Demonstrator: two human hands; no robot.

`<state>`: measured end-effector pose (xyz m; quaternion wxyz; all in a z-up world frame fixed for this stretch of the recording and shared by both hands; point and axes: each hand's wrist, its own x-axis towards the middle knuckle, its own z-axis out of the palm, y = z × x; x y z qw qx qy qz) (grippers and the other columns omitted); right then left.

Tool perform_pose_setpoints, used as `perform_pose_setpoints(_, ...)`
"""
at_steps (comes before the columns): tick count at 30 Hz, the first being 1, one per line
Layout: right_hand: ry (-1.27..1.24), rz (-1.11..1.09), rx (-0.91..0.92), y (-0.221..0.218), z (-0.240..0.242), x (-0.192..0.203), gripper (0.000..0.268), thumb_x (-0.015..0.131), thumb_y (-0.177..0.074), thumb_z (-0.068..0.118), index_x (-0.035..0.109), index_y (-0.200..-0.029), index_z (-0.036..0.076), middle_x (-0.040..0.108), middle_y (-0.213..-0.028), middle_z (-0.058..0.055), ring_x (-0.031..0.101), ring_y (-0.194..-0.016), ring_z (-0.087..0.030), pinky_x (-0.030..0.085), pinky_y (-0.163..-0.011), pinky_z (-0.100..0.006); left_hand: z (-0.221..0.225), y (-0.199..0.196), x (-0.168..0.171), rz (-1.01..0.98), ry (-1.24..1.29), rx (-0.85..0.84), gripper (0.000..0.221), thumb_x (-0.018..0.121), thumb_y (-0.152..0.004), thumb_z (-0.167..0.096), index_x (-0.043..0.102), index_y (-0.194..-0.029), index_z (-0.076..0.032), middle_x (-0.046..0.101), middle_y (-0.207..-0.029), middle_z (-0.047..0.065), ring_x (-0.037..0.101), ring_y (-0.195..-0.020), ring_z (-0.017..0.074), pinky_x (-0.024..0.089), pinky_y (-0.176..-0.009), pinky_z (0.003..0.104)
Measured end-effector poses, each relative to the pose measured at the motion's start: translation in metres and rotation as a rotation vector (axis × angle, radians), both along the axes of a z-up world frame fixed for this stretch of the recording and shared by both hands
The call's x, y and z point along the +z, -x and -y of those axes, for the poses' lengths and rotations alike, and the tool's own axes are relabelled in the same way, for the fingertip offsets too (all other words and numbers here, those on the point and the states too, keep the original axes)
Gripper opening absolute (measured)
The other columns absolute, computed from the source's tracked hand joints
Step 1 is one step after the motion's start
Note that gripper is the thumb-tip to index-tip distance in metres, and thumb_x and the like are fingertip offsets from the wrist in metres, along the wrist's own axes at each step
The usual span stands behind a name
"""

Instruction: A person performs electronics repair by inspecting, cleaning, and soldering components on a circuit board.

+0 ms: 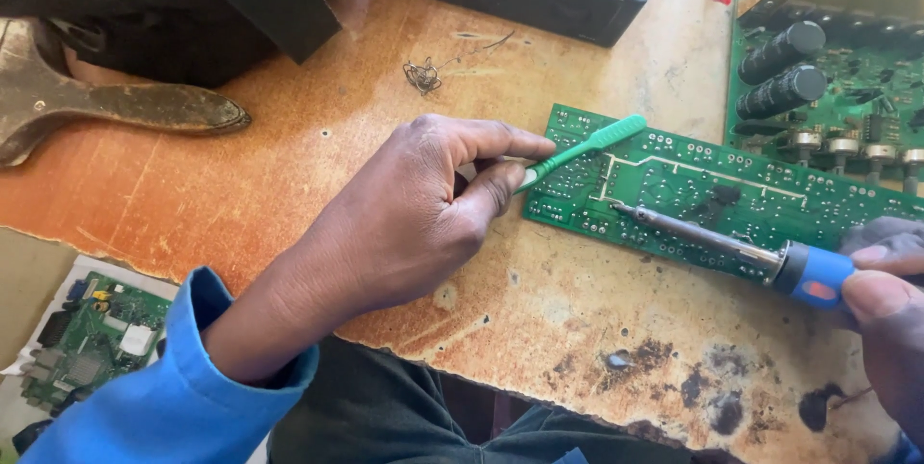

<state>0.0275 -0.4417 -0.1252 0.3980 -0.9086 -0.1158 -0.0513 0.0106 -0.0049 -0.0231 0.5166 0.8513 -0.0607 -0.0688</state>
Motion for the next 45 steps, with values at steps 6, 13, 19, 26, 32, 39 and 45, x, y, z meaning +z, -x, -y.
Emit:
perform_pose_setpoints(6,-0.051,-0.056,-0.042,0.001,-0.027,0.022,0.024,0.055,-0.103,0.015,0.052,-0.119,-0.003,0.052,-0.127,-0.023,0.055,-0.115,-0.031,0.043,-0.067,-0.037,0.002,0.001,0.0,0.018,-0.011,0.013,0.035,0.057,-0.097,-0.019,0.08,-0.121,-0.01,0.037,-0.048,-0.007,0.029,-0.042,0.0072,0.025,-0.04,0.033)
perform_pose_setpoints(13,-0.042,-0.07,0.027,0.003,-0.046,0.049,0.029,0.059,-0.098,0.02,0.051,-0.119,0.002,0.06,-0.118,-0.018,0.063,-0.111,-0.029,0.049,-0.096,-0.04,0.004,0.003,-0.002,0.072,-0.028,0.018,0.033,0.057,-0.097,-0.019,0.08,-0.119,-0.009,0.047,-0.052,-0.005,0.034,-0.044,0.0084,0.029,-0.043,0.032)
perform_pose_setpoints(19,0.011,-0.061,0.005,0.007,-0.066,0.068,0.025,0.063,-0.099,0.019,0.054,-0.114,0.002,0.058,-0.115,-0.014,0.065,-0.114,-0.027,0.051,-0.1,-0.037,0.008,0.007,-0.004,0.12,-0.037,0.03,0.021,0.059,-0.097,-0.018,0.071,-0.112,-0.012,0.071,-0.073,0.0,0.053,-0.053,0.0116,0.045,-0.052,0.032)
perform_pose_setpoints(26,0.01,-0.123,-0.036,0.024,-0.1,0.102,0.019,0.063,-0.096,0.014,0.057,-0.107,0.0,0.063,-0.111,-0.016,0.065,-0.107,-0.025,0.049,-0.094,-0.034,0.016,0.027,0.005,0.184,-0.081,0.089,0.007,0.065,-0.097,-0.016,0.059,-0.095,-0.017,0.069,-0.073,0.0,0.061,-0.056,0.0176,0.047,-0.057,0.035)
perform_pose_setpoints(32,-0.044,-0.178,-0.01,0.025,-0.1,0.104,0.02,0.064,-0.091,0.011,0.054,-0.105,0.001,0.063,-0.102,-0.019,0.062,-0.077,-0.026,0.046,-0.062,-0.034,0.017,0.037,0.009,0.218,-0.145,0.114,0.005,0.064,-0.097,-0.017,0.06,-0.094,-0.016,0.071,-0.072,0.0,0.058,-0.05,0.0191,0.046,-0.052,0.036)
perform_pose_setpoints(39,0.012,-0.201,-0.051,0.028,-0.107,0.11,0.02,0.065,-0.089,0.012,0.057,-0.101,-0.001,0.065,-0.109,-0.022,0.069,-0.093,-0.028,0.056,-0.076,-0.038,0.014,0.042,-0.004,0.229,-0.214,0.087,0.006,0.066,-0.093,-0.014,0.06,-0.093,-0.016,0.071,-0.068,0.001,0.063,-0.049,0.0235,0.047,-0.052,0.04)
perform_pose_setpoints(45,0.013,0.114,-0.092,0.006,-0.091,0.088,0.006,0.042,-0.115,-0.002,0.039,-0.115,-0.007,0.044,-0.1,-0.021,0.055,-0.086,-0.029,0.043,-0.081,-0.035,-0.004,0.054,0.009,0.008,-0.398,-0.008,0.005,0.07,-0.089,-0.021,0.068,-0.087,-0.025,0.072,-0.062,-0.001,0.064,-0.051,0.0239,0.045,-0.054,0.04)
